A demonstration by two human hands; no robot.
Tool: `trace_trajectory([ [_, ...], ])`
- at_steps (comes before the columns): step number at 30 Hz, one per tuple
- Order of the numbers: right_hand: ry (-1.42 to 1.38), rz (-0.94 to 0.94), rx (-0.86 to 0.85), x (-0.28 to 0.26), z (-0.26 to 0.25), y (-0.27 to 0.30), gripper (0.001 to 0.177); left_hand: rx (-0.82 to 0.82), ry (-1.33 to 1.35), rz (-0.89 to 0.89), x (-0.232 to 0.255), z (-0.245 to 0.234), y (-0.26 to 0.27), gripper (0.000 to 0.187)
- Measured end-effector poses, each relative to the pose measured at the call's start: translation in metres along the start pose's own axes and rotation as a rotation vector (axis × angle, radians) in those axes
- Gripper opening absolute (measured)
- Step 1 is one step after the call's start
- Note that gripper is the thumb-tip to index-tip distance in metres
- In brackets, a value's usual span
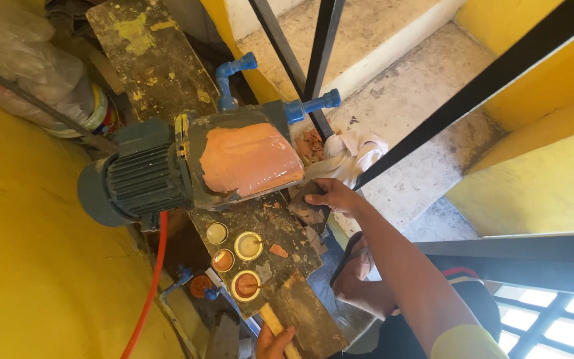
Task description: Sanding a motor or pump component with sandpaper.
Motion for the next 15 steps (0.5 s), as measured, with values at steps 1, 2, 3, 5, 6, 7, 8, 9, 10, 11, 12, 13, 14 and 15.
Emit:
trace_trajectory([
  [1, -0.034, -0.058, -0.048, 0.002, 0.001, -0.012, 0.063, -0.021, -0.056, 0.0, -0.002, -0.003, -0.002, 0.068],
  [2, -0.034, -0.059, -0.055, -0.001, 0.001, -0.019, 0.063, -0.016, -0.055, 0.005, -0.001, -0.002, -0.002, 0.068],
  [3, -0.003, -0.069, -0.082, -0.004, 0.001, -0.026, 0.062, -0.051, -0.036, -0.001, -0.001, 0.0, -0.001, 0.07],
  [5, 0.029, -0.077, -0.117, -0.007, 0.001, -0.035, 0.061, -0.08, -0.014, -0.003, -0.004, 0.0, -0.002, 0.073],
  [6, 0.087, -0.041, -0.09, -0.007, -0.001, -0.037, 0.062, -0.098, -0.015, 0.015, -0.006, -0.002, -0.003, 0.072],
  [7, 0.145, -0.008, -0.061, -0.007, -0.004, -0.041, 0.063, -0.118, -0.018, 0.033, -0.008, -0.003, -0.005, 0.071],
  [8, 0.146, -0.009, -0.067, -0.013, -0.001, -0.039, 0.063, -0.115, -0.016, 0.038, -0.003, 0.001, -0.004, 0.071],
  [9, 0.197, -0.006, -0.046, -0.017, -0.001, -0.036, 0.063, -0.059, -0.022, 0.002, -0.001, 0.003, -0.004, 0.073],
  [10, 0.247, -0.003, -0.025, -0.022, -0.001, -0.032, 0.063, -0.005, -0.028, -0.034, 0.0, 0.005, -0.003, 0.075],
  [11, 0.247, 0.0, -0.026, -0.02, -0.001, -0.033, 0.063, -0.002, -0.027, -0.037, -0.001, 0.007, -0.003, 0.075],
  [12, 0.265, -0.021, -0.011, -0.02, -0.002, -0.032, 0.063, 0.001, -0.016, -0.021, -0.001, 0.01, -0.002, 0.075],
  [13, 0.283, -0.043, 0.007, -0.02, -0.003, -0.033, 0.063, 0.001, -0.006, -0.006, -0.001, 0.012, -0.003, 0.074],
  [14, 0.284, -0.041, 0.009, -0.017, -0.006, -0.033, 0.063, 0.001, -0.006, -0.008, 0.002, 0.015, -0.003, 0.074],
  [15, 0.315, -0.054, 0.045, -0.014, -0.009, -0.032, 0.062, 0.011, 0.006, -0.011, 0.004, 0.018, -0.001, 0.072],
])
Point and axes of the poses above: each hand's wrist, its own y-axis away from the middle knuckle, its own z-axis out of the palm, x = y × z, the point moved 5 cm from there along -y, towards the middle knuckle, and after that the axes turned 10 degrees about y, right-handed, at the moved point
